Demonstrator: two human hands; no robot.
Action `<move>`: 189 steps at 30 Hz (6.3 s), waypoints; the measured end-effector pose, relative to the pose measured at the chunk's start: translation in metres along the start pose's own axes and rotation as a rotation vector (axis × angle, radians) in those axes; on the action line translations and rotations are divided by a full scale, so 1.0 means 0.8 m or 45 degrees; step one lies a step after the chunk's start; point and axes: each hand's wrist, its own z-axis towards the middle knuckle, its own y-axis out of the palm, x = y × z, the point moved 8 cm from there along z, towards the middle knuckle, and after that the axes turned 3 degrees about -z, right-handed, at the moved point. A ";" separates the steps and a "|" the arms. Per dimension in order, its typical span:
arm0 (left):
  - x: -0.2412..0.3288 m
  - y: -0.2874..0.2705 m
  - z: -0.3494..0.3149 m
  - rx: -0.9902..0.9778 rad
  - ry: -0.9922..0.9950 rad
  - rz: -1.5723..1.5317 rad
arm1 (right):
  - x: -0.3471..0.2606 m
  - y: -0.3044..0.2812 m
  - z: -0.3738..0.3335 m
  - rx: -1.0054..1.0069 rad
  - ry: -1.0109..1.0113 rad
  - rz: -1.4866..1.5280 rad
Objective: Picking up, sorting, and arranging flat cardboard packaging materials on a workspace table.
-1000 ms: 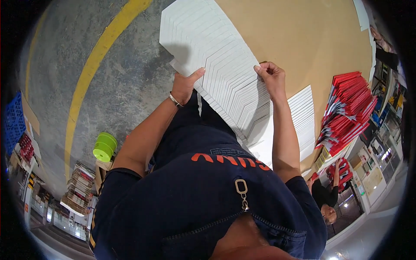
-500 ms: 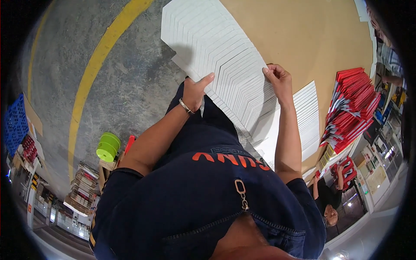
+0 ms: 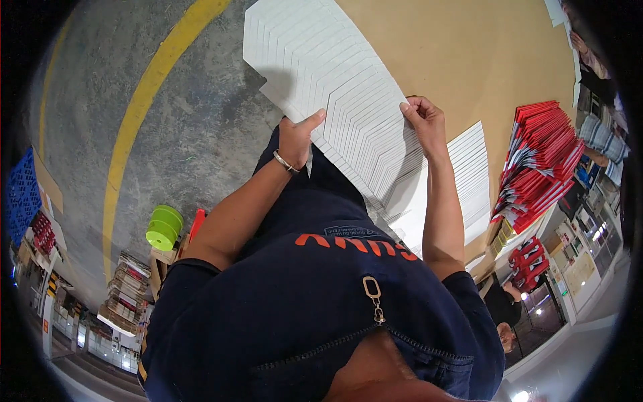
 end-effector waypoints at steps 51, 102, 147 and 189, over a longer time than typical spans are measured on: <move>0.009 0.009 -0.033 0.373 0.780 0.368 | 0.041 -0.025 -0.014 0.304 -0.403 -0.181; -0.177 0.114 -0.150 -0.791 -0.417 -0.694 | 0.057 -0.235 -0.225 0.986 -0.808 -0.168; -0.188 0.184 -0.304 -0.435 0.869 0.383 | 0.377 -0.285 -0.447 0.950 -0.318 -1.240; -0.168 0.109 -0.187 -0.181 0.692 0.316 | 0.369 -0.275 -0.445 0.939 -0.321 -1.252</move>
